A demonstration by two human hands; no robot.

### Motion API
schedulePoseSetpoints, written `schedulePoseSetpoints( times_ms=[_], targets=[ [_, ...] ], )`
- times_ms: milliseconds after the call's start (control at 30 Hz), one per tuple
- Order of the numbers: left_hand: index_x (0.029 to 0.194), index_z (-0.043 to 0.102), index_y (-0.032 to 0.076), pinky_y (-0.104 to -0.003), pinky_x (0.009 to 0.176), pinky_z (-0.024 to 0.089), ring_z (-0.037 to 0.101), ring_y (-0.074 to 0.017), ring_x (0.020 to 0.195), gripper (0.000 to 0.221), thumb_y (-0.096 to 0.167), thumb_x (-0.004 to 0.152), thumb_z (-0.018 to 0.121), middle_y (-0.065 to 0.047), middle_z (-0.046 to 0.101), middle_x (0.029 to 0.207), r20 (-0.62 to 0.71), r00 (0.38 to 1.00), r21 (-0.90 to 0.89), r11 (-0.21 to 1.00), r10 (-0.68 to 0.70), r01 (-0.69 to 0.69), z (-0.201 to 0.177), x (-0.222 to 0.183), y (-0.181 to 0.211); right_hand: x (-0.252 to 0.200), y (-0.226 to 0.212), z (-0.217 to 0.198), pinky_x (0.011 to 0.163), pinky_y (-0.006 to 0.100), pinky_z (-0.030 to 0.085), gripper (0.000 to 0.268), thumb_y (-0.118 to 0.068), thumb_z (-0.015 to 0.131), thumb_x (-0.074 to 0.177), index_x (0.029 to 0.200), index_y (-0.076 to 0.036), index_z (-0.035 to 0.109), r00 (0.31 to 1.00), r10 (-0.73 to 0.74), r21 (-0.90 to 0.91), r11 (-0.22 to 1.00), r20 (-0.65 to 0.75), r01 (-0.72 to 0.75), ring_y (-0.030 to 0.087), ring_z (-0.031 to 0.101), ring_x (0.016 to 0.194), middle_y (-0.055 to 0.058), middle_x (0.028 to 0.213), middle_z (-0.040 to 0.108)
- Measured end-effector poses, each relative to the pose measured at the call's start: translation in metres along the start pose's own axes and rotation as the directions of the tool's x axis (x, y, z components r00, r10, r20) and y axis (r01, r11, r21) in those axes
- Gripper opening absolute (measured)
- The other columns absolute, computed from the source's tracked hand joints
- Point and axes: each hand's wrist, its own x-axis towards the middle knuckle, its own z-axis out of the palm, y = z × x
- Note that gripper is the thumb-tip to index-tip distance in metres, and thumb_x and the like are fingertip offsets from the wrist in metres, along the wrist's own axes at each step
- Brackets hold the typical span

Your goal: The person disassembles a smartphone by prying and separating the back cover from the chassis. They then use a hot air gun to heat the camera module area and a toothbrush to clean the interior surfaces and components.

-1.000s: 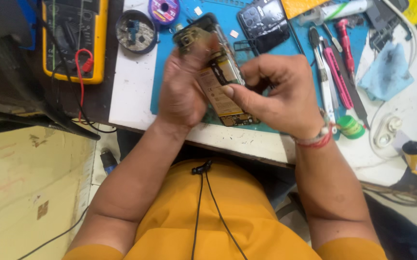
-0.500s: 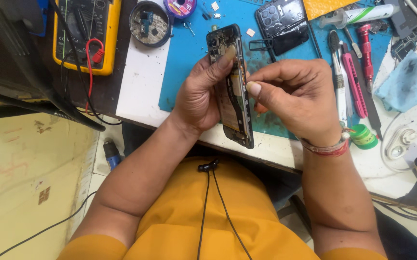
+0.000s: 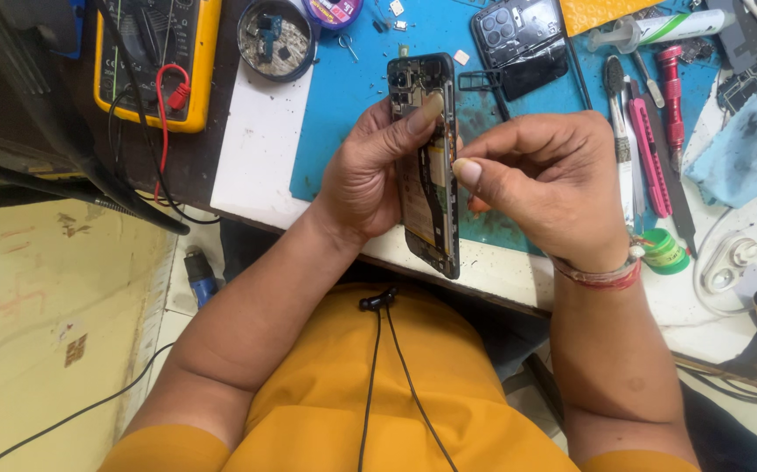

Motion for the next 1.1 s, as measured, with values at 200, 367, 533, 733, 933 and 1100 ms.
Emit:
schedulePoseSetpoints(
  times_ms=[200, 367, 533, 733, 933, 1100],
  targets=[
    [0.114, 0.067, 0.002, -0.029, 0.079, 0.06, 0.072, -0.0144, 0.087, 0.016, 0.017, 0.111, 0.066, -0.008, 0.074, 0.097, 0.029, 0.999, 0.03, 0.999, 0.015, -0.016, -0.0002, -0.0008, 0.0001, -0.001, 0.0001, 0.0016, 0.061, 0.019, 0.053, 0.004, 0.0, 0.075, 0.096, 0.095, 0.004, 0.075, 1.0, -0.025, -0.018, 1.0, -0.011, 0.025, 0.006, 0.065, 0.067, 0.005, 0.08, 0.072],
    [0.118, 0.068, 0.003, -0.029, 0.082, 0.06, 0.072, -0.0142, 0.089, 0.016, 0.016, 0.107, 0.068, -0.007, 0.074, 0.1, -0.005, 1.0, 0.045, 0.999, 0.025, -0.025, -0.0003, -0.0009, -0.0016, -0.0018, -0.0001, 0.0019, 0.059, 0.019, 0.051, 0.006, 0.0, 0.073, 0.097, 0.096, 0.005, 0.075, 0.998, -0.048, -0.075, 0.996, -0.028, 0.046, 0.006, 0.064, 0.065, 0.006, 0.079, 0.071],
    [0.114, 0.068, 0.001, -0.028, 0.08, 0.06, 0.072, -0.0146, 0.087, 0.014, 0.015, 0.112, 0.067, -0.008, 0.074, 0.099, 0.028, 0.999, 0.046, 0.998, 0.036, -0.037, -0.001, 0.0003, -0.0016, -0.002, -0.0003, 0.0018, 0.061, 0.019, 0.054, 0.007, 0.001, 0.07, 0.097, 0.097, 0.006, 0.074, 0.998, -0.054, -0.051, 0.997, -0.032, 0.053, 0.007, 0.067, 0.067, 0.006, 0.081, 0.072],
    [0.12, 0.068, 0.003, -0.03, 0.079, 0.062, 0.073, -0.0151, 0.088, 0.017, 0.016, 0.109, 0.067, -0.008, 0.074, 0.1, 0.03, 0.999, 0.041, 0.999, 0.031, -0.032, 0.0002, -0.0007, -0.0013, -0.0021, -0.0018, 0.0006, 0.061, 0.019, 0.052, 0.007, -0.001, 0.075, 0.098, 0.097, 0.005, 0.075, 0.995, -0.098, -0.098, 0.99, 0.002, 0.097, 0.006, 0.065, 0.066, 0.006, 0.078, 0.071],
    [0.117, 0.067, 0.001, -0.029, 0.086, 0.06, 0.072, -0.0142, 0.094, 0.015, 0.015, 0.11, 0.067, -0.008, 0.074, 0.105, 0.021, 0.999, 0.059, 0.997, 0.046, -0.048, 0.0003, -0.0003, -0.0011, -0.0026, -0.0032, 0.001, 0.06, 0.019, 0.051, 0.008, -0.002, 0.076, 0.097, 0.097, 0.005, 0.075, 0.998, -0.068, -0.078, 0.995, -0.011, 0.066, 0.005, 0.064, 0.066, 0.005, 0.078, 0.071],
    [0.122, 0.068, 0.003, -0.029, 0.086, 0.06, 0.072, -0.0143, 0.094, 0.018, 0.015, 0.109, 0.068, -0.008, 0.074, 0.105, 0.024, 0.999, 0.05, 0.998, 0.043, -0.044, 0.0006, -0.0003, -0.0009, -0.002, -0.0043, 0.0008, 0.059, 0.019, 0.053, 0.007, -0.001, 0.076, 0.096, 0.098, 0.006, 0.075, 0.999, -0.045, -0.051, 0.998, -0.012, 0.044, 0.006, 0.065, 0.065, 0.006, 0.079, 0.072]
  ],
)
